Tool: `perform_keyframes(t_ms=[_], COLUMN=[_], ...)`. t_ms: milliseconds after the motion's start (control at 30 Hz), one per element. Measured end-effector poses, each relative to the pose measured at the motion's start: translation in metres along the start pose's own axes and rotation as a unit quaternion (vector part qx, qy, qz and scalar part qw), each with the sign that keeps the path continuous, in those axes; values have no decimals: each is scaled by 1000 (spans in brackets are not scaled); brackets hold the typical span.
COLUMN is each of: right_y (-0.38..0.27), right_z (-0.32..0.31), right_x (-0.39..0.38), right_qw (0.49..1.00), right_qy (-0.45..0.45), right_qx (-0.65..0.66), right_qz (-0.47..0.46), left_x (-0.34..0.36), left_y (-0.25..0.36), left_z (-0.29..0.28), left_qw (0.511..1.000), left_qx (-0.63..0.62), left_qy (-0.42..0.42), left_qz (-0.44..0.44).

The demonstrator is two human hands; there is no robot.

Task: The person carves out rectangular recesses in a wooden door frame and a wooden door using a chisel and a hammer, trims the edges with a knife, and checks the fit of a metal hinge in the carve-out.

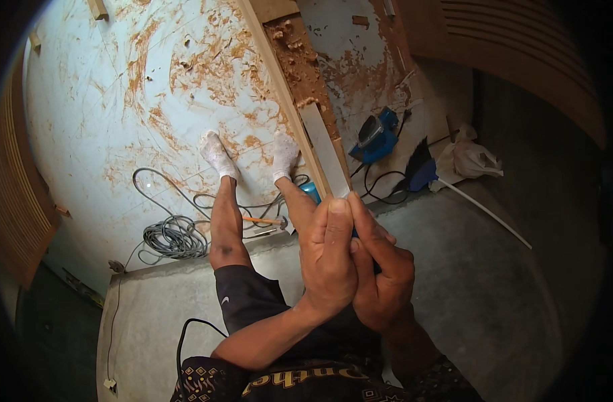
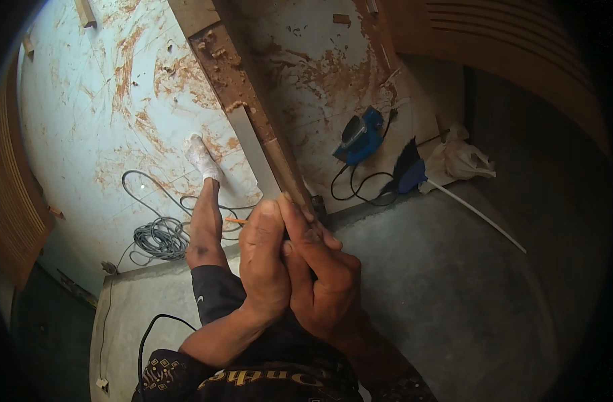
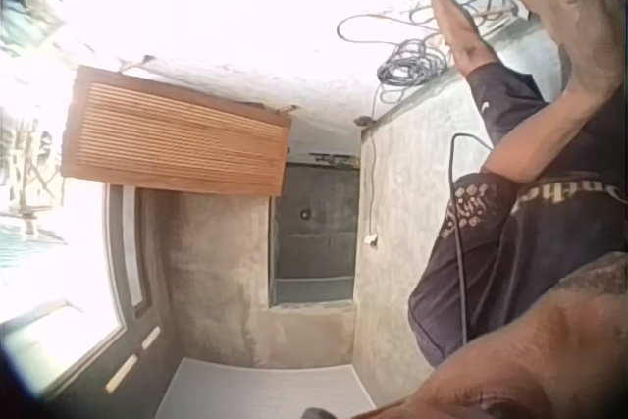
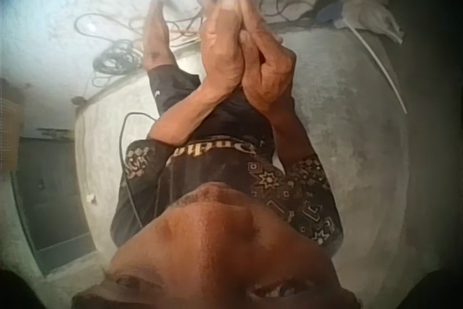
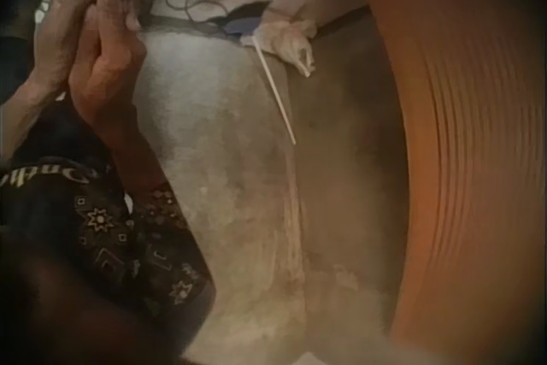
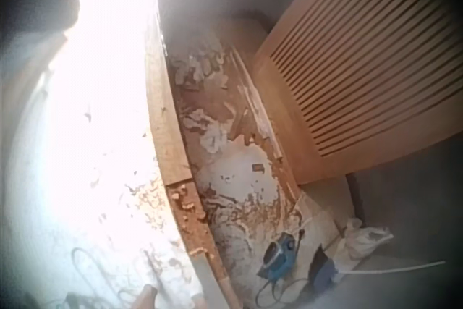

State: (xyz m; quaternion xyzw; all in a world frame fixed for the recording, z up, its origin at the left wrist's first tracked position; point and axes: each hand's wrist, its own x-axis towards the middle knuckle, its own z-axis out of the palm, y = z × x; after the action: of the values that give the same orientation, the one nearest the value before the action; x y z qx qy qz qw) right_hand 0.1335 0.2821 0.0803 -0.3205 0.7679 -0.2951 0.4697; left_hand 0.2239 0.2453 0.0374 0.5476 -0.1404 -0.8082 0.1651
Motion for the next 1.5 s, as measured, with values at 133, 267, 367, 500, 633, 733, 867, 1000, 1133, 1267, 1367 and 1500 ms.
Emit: perform_keyframes(t_ms=[133, 267, 367, 500, 633, 733, 867, 1000, 1133, 1267, 1367, 1500], right_y=[7, 10, 10, 4, 3, 4, 0, 2, -1, 3, 1, 1], right_z=[4, 8, 12, 8, 14, 7, 6, 7, 5, 2, 4, 5], right_x=[-2, -12, -3, 16, 17, -11, 3, -1, 9, -3, 14, 5], right_qw=[1000, 1000, 999, 998, 998, 1000, 1000, 1000, 1000, 1000, 999, 1000], right_qy=[-5, 21, 30, 39, 21, 14, 8, 8, 3, 0, 6, 0], right_qx=[11, 7, 15, 12, -20, 0, -8, -21, -14, -21, -17, -9], right_qz=[-10, -14, -16, -39, -61, 0, -8, -9, -4, -18, -36, -15], left_x=[6, 11, 6, 10, 22, 10, 9, 8, 14, 10, 14, 11], left_y=[6, 2, -1, 4, 12, 2, 1, 3, 7, 8, 12, 12], left_z=[5, -6, -6, -5, -11, -5, -6, -8, -5, -4, -4, -4], left_qw=[997, 999, 993, 962, 987, 993, 995, 997, 997, 998, 998, 999], left_qx=[-68, -5, 108, 241, 134, 95, 76, 66, 57, 48, 42, 22], left_qy=[1, -24, 7, 15, -2, -6, -7, -12, -14, -12, -17, -25], left_qz=[-25, 21, 54, 128, 85, 70, 56, 48, 47, 42, 36, 31])
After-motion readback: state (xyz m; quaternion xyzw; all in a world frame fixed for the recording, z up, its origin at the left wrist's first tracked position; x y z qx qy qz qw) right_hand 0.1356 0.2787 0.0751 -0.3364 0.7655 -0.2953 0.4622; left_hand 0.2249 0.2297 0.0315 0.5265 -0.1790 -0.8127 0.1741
